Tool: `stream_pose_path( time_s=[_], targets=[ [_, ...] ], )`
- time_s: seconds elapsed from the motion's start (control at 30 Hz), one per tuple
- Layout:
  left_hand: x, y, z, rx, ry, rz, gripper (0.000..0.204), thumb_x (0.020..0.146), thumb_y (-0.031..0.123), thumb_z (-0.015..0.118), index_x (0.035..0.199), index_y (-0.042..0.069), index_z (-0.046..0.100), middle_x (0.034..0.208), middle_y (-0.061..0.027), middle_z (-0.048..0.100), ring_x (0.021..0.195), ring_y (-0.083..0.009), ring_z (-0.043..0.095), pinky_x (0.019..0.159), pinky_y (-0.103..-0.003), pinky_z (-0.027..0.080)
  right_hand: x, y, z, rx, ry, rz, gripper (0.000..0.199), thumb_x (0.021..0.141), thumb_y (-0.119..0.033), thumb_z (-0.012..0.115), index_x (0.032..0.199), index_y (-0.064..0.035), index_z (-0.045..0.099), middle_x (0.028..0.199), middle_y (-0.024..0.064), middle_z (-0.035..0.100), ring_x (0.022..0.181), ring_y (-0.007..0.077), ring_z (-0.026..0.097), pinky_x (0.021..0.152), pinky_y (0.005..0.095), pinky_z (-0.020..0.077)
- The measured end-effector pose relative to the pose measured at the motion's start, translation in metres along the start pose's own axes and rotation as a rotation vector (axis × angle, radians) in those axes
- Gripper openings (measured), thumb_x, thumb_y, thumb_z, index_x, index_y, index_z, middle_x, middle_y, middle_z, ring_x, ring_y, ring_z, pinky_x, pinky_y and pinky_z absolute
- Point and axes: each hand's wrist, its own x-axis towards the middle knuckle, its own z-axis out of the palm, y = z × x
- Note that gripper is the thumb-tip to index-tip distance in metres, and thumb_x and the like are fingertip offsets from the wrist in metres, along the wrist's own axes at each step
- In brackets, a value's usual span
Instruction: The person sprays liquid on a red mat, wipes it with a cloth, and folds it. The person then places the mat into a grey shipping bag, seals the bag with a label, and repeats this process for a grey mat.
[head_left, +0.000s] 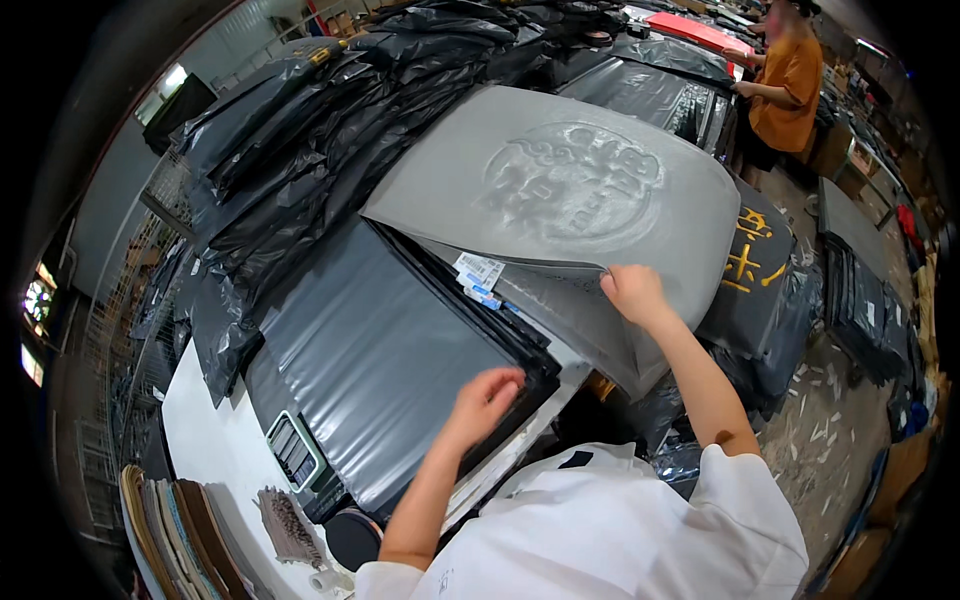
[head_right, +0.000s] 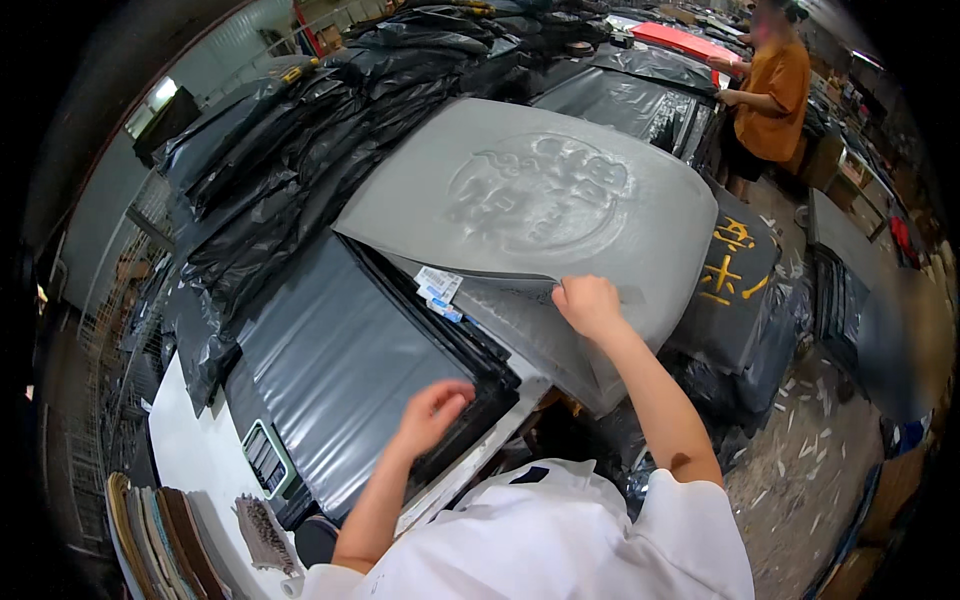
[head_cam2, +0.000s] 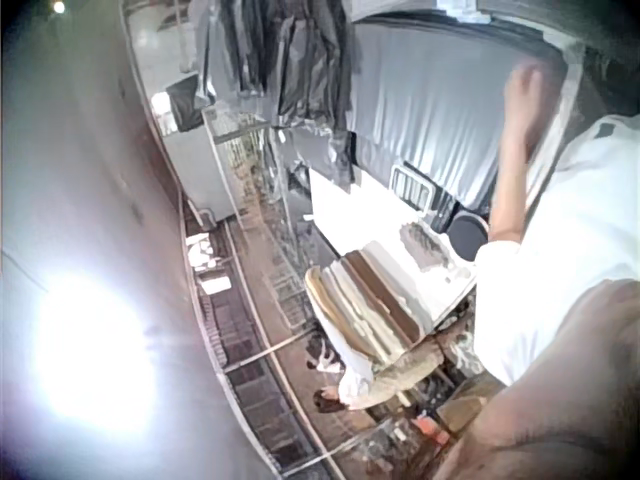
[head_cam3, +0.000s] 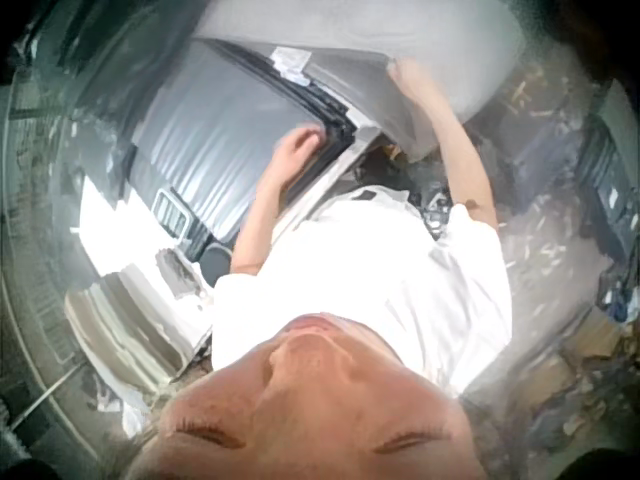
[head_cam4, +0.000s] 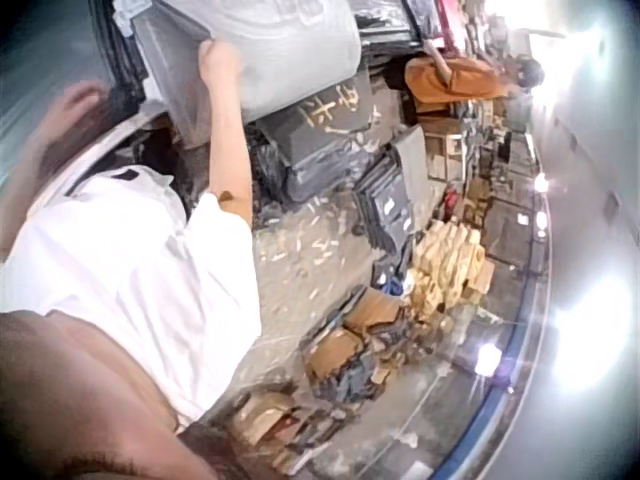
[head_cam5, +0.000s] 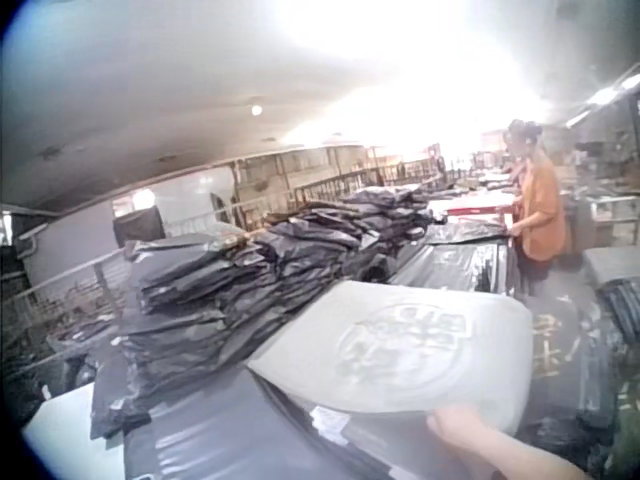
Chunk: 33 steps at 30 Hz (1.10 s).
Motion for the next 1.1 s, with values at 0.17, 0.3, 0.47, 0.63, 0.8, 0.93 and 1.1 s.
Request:
stream_pose_path(
  time_s=[0.17, 0.3, 0.47, 0.63, 0.8, 0.93, 1.1],
  targets=[
    [0.135, -0.063, -0.057, 0.742, 0.574, 0.195, 0.044, 0.082, 0.015, 0.061, 0.122, -0.002, 0.050, 0.121, -0.0231, 0.052, 0.113, -0.0377, 0.048, 0.094, -0.043, 0.040, 0.044, 0.037, 0.003, 0.607, -0.378, 0.282, 0.033, 0.084, -0.029, 0.057, 0.078, 0.0028, 0.065, 0.060, 0.0117, 0.058, 0.058, 0.0207, 0.057, 0.058, 0.0371, 0.0432],
    [0.210, -0.041, -0.071, 0.704, 0.491, -0.495, 0.053, 0.085, 0.032, 0.061, 0.120, -0.005, 0.045, 0.116, -0.0227, 0.058, 0.106, -0.0413, 0.054, 0.090, -0.046, 0.044, 0.045, 0.054, -0.002, 0.751, -0.449, 0.414, 0.032, 0.082, -0.026, 0.061, 0.079, 0.0055, 0.064, 0.064, 0.0032, 0.057, 0.060, 0.0125, 0.052, 0.058, 0.0322, 0.0415],
    [0.219, -0.052, -0.071, 0.278, 0.350, -0.539, 0.042, 0.079, 0.025, 0.070, 0.103, -0.005, 0.055, 0.090, -0.0182, 0.066, 0.080, -0.0282, 0.064, 0.068, -0.036, 0.050, 0.043, 0.060, -0.004, 0.808, -0.470, 0.418, 0.033, 0.083, -0.028, 0.059, 0.080, 0.0051, 0.064, 0.062, 0.0037, 0.056, 0.062, 0.0127, 0.051, 0.061, 0.0306, 0.0421],
    [0.115, -0.013, -0.076, 0.584, 0.561, -0.136, 0.025, 0.076, 0.009, 0.066, 0.099, 0.003, 0.060, 0.079, -0.0118, 0.064, 0.067, -0.0197, 0.062, 0.057, -0.033, 0.048, 0.027, 0.013, -0.012, 0.612, -0.472, 0.101, 0.037, 0.080, -0.033, 0.061, 0.086, 0.0032, 0.063, 0.071, 0.0098, 0.061, 0.068, 0.0239, 0.059, 0.066, 0.0330, 0.0448],
    [0.040, 0.092, -0.049, 0.405, -0.091, -0.085, 0.024, 0.079, 0.006, 0.066, 0.102, 0.005, 0.060, 0.086, -0.0076, 0.064, 0.079, -0.0148, 0.059, 0.069, -0.028, 0.047, -0.014, -0.076, -0.014, 0.747, -0.341, -0.420, 0.050, 0.075, -0.030, 0.072, 0.115, -0.0049, 0.056, 0.106, 0.0131, 0.060, 0.102, 0.0292, 0.056, 0.090, 0.0413, 0.0415],
    [0.001, 0.116, -0.077, 0.231, 0.393, -0.083, 0.017, 0.084, 0.009, 0.064, 0.099, 0.005, 0.059, 0.079, -0.0013, 0.059, 0.073, -0.0073, 0.054, 0.063, -0.022, 0.043, -0.013, -0.141, -0.019, 1.226, -0.903, 0.112, 0.022, 0.089, -0.018, 0.060, 0.106, -0.0037, 0.060, 0.080, 0.0013, 0.064, 0.060, 0.0035, 0.052, 0.049, 0.0200, 0.0416],
    [-0.069, 0.134, -0.110, 0.128, 0.623, -0.193, 0.012, 0.090, 0.015, 0.060, 0.096, 0.004, 0.058, 0.069, 0.0032, 0.054, 0.058, -0.0016, 0.045, 0.050, -0.018, 0.035, -0.043, -0.220, -0.026, 1.428, -0.981, 0.007, 0.022, 0.093, -0.013, 0.051, 0.111, -0.0021, 0.055, 0.077, 0.0013, 0.059, 0.053, 0.0045, 0.048, 0.046, 0.0191, 0.0377]
  ],
)
